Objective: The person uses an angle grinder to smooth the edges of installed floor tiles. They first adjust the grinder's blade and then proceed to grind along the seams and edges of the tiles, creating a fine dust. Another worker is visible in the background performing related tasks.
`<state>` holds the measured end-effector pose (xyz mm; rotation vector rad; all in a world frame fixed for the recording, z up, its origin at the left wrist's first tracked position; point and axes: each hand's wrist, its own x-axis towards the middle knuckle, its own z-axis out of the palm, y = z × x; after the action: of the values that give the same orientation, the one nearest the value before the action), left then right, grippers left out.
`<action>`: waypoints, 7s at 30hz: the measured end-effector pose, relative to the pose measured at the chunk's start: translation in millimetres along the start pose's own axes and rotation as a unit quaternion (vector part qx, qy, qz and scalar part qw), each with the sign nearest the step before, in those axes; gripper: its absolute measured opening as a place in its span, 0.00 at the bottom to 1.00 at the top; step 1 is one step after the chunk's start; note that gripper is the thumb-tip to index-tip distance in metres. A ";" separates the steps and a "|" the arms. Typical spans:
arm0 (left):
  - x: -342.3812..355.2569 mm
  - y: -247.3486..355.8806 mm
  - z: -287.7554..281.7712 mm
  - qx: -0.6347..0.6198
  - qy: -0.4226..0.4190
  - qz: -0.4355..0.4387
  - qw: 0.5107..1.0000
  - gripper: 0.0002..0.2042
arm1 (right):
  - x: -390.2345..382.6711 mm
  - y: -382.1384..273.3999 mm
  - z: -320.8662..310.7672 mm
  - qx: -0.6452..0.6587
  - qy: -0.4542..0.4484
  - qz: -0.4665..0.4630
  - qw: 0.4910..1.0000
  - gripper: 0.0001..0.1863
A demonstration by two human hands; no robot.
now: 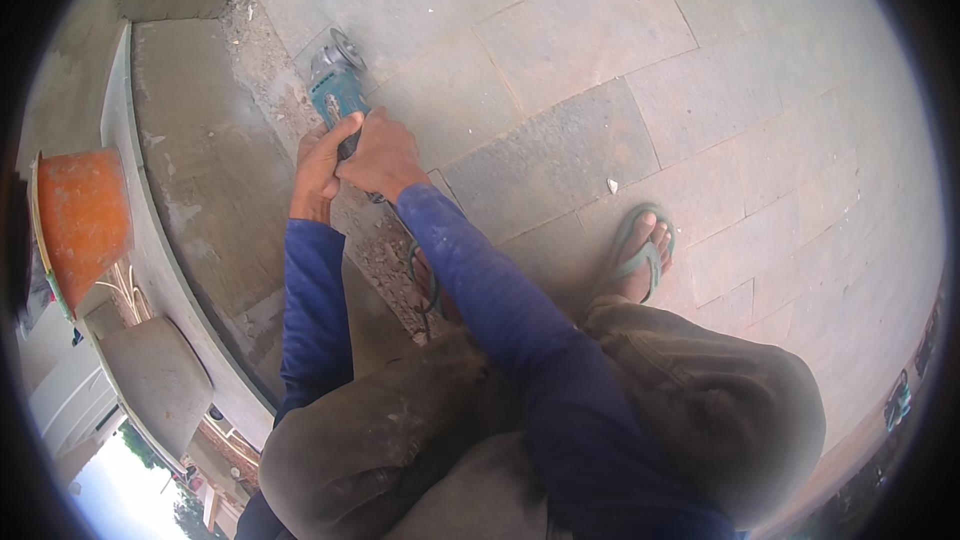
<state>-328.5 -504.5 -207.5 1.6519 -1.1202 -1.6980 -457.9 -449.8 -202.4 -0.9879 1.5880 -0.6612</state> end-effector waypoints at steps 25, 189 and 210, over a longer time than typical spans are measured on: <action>-12.4 -7.1 5.1 0.002 -0.003 -0.004 1.000 0.20 | -6.7 14.4 5.1 -0.004 0.004 -0.008 1.000 0.42; 24.0 27.2 -5.3 0.006 0.015 -0.016 1.000 0.21 | 37.3 -10.5 6.9 0.043 0.022 -0.029 0.998 0.41; 26.3 27.3 -3.8 -0.015 0.009 -0.018 1.000 0.19 | 40.6 -11.7 3.6 0.031 0.009 -0.020 0.999 0.41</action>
<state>-333.0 -541.4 -198.9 1.6747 -1.0578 -1.7114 -453.5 -490.4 -213.9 -0.9714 1.5573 -0.7440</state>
